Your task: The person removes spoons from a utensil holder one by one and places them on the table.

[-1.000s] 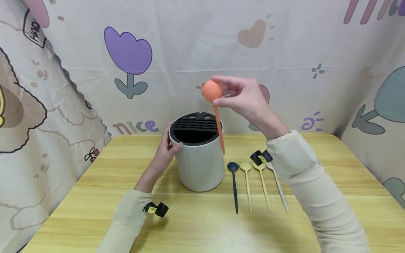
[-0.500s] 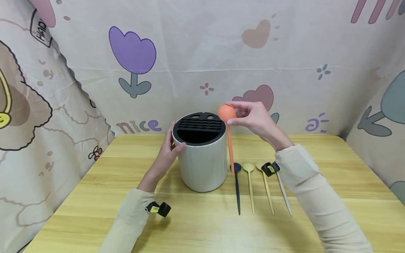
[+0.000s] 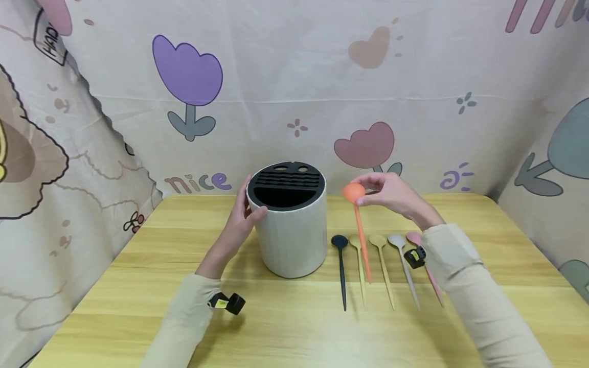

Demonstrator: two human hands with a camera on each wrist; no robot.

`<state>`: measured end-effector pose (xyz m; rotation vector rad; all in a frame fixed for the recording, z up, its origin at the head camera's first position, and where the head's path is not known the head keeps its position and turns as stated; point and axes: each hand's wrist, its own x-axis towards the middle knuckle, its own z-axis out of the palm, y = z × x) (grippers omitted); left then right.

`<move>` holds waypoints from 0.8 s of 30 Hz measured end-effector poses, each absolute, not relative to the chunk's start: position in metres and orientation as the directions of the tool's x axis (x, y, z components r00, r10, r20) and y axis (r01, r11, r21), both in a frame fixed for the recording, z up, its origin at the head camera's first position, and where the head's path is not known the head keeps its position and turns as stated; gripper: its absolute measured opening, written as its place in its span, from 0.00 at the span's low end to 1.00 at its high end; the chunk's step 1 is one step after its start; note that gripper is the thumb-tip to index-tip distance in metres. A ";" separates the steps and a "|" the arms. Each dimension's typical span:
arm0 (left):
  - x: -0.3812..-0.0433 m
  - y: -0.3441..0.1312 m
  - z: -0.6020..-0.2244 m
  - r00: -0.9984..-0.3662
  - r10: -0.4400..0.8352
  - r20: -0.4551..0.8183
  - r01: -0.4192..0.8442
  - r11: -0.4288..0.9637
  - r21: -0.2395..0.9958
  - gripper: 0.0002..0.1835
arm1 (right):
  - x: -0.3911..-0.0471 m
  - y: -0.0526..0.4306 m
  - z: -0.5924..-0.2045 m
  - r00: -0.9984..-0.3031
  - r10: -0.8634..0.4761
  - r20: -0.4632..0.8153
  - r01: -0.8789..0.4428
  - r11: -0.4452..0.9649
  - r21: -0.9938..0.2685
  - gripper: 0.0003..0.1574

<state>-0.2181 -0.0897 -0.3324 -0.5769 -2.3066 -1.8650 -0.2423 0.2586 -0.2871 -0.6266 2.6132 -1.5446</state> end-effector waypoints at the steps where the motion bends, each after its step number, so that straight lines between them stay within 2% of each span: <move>1: -0.218 -0.089 -0.333 -0.921 0.215 0.326 0.363 0.165 0.917 0.56 | -0.242 0.266 -0.291 -0.919 -0.365 0.147 -0.314 0.456 -0.833 0.32; 9: -0.220 -0.089 -0.332 -0.914 0.233 0.333 0.374 0.164 0.913 0.53 | -0.238 0.337 -0.334 -0.947 -0.322 0.004 -0.233 0.677 -0.698 0.32; 16: -0.221 -0.089 -0.334 -0.916 0.224 0.332 0.372 0.169 0.913 0.49 | -0.237 0.394 -0.359 -0.945 -0.314 -0.095 -0.162 0.699 -0.696 0.28; 24: -0.218 -0.090 -0.333 -0.913 0.225 0.339 0.378 0.162 0.912 0.49 | -0.238 0.435 -0.378 -0.944 -0.266 -0.193 -0.080 0.756 -0.649 0.32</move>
